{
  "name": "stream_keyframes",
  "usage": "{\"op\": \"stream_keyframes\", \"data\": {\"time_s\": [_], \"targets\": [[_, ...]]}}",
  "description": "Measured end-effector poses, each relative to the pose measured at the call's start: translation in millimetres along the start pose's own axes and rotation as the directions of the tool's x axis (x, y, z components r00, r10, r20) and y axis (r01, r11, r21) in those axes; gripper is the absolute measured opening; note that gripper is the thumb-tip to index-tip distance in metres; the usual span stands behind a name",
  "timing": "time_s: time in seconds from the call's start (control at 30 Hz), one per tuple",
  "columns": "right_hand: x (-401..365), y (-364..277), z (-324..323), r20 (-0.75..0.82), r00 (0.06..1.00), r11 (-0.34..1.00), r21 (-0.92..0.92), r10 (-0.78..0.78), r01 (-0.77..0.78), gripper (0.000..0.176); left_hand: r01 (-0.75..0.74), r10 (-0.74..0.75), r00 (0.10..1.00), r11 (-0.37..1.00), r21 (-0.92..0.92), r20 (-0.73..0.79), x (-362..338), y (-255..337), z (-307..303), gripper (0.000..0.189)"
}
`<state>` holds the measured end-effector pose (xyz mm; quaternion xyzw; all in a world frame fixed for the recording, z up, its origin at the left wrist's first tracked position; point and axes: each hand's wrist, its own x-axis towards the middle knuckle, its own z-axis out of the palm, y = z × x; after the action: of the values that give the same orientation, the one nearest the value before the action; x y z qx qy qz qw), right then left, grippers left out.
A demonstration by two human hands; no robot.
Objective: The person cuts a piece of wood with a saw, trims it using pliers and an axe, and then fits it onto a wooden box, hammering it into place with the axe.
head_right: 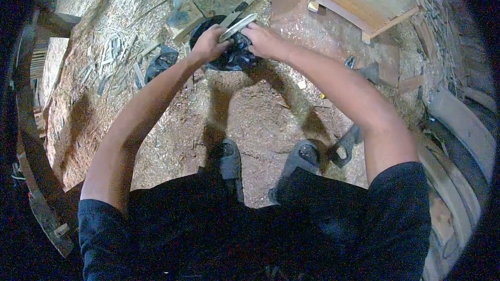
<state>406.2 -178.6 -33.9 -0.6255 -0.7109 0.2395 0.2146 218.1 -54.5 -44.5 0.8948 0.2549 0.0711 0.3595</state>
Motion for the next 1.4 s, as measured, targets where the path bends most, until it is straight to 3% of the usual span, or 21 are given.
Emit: {"op": "stream_keyframes", "data": {"time_s": [0.13, 0.17, 0.37, 0.57, 0.67, 0.77, 0.87, 0.97, 1.1, 1.23, 1.33, 1.37, 1.4], "targets": [[5, 5, 6, -0.053, 0.999, 1.000, -0.003, -0.012, 0.012, 0.034, 0.062, -0.062, 0.998, 0.998, 0.014, 0.023, 4, -4, -4, 0.031], [3, 2, 6, -0.041, 0.998, 0.999, -0.028, 0.044, -0.046, 0.029, 0.080, -0.080, 0.996, 0.997, -0.010, 0.034, 4, -7, -3, 0.031], [11, 5, 12, -0.079, 0.996, 0.984, -0.172, 0.036, -0.049, 0.021, 0.096, -0.096, 0.995, 0.995, 0.007, 0.018, 1, -12, 2, 0.032], [15, 15, 9, 0.028, 0.998, 0.985, -0.166, 0.049, -0.044, 0.012, 0.115, -0.114, 0.993, 0.993, -0.033, 0.033, 1, -20, 3, 0.029], [15, 25, 6, -0.045, 0.999, 0.999, -0.030, 0.013, -0.014, 0.014, 0.136, -0.133, 0.990, 0.988, -0.071, 0.041, 0, -17, 0, 0.027], [18, 43, 15, -0.088, 0.992, 0.995, 0.062, 0.085, -0.080, 0.023, 0.159, -0.153, 0.986, 0.980, -0.116, 0.064, 1, -24, 3, 0.025], [19, 38, 6, -0.001, 0.980, 0.959, 0.207, 0.198, -0.194, 0.024, 0.182, -0.174, 0.982, 0.976, -0.119, 0.080, 2, -23, 3, 0.024], [20, 26, -4, 0.049, 0.957, 0.931, 0.221, 0.286, -0.289, 0.024, 0.177, -0.170, 0.983, 0.978, -0.110, 0.076, 1, -19, 1, 0.023], [19, 27, -4, 0.034, 0.959, 0.912, 0.301, 0.282, -0.279, 0.025, 0.235, -0.222, 0.971, 0.952, -0.197, 0.087, 2, -12, -7, 0.024], [18, 22, -14, 0.056, 0.946, 0.799, 0.521, 0.321, -0.301, 0.025, 0.297, -0.321, 0.945, 0.923, -0.245, -0.064, 4, 13, -16, 0.028], [11, -2, -38, 0.065, 0.933, 0.716, 0.624, 0.353, -0.314, 0.027, 0.317, -0.382, 0.924, 0.764, -0.561, 0.002, 6, 45, -25, 0.029], [7, -13, -51, 0.066, 0.932, 0.708, 0.633, 0.356, -0.315, 0.027, 0.166, -0.277, 0.956, 0.787, -0.595, -0.100, 11, 42, -17, 0.029], [2, -18, -60, 0.067, 0.930, 0.698, 0.641, 0.362, -0.318, 0.028, 0.195, -0.295, 0.953, 0.780, -0.594, -0.075, 15, 53, -23, 0.029]]}}
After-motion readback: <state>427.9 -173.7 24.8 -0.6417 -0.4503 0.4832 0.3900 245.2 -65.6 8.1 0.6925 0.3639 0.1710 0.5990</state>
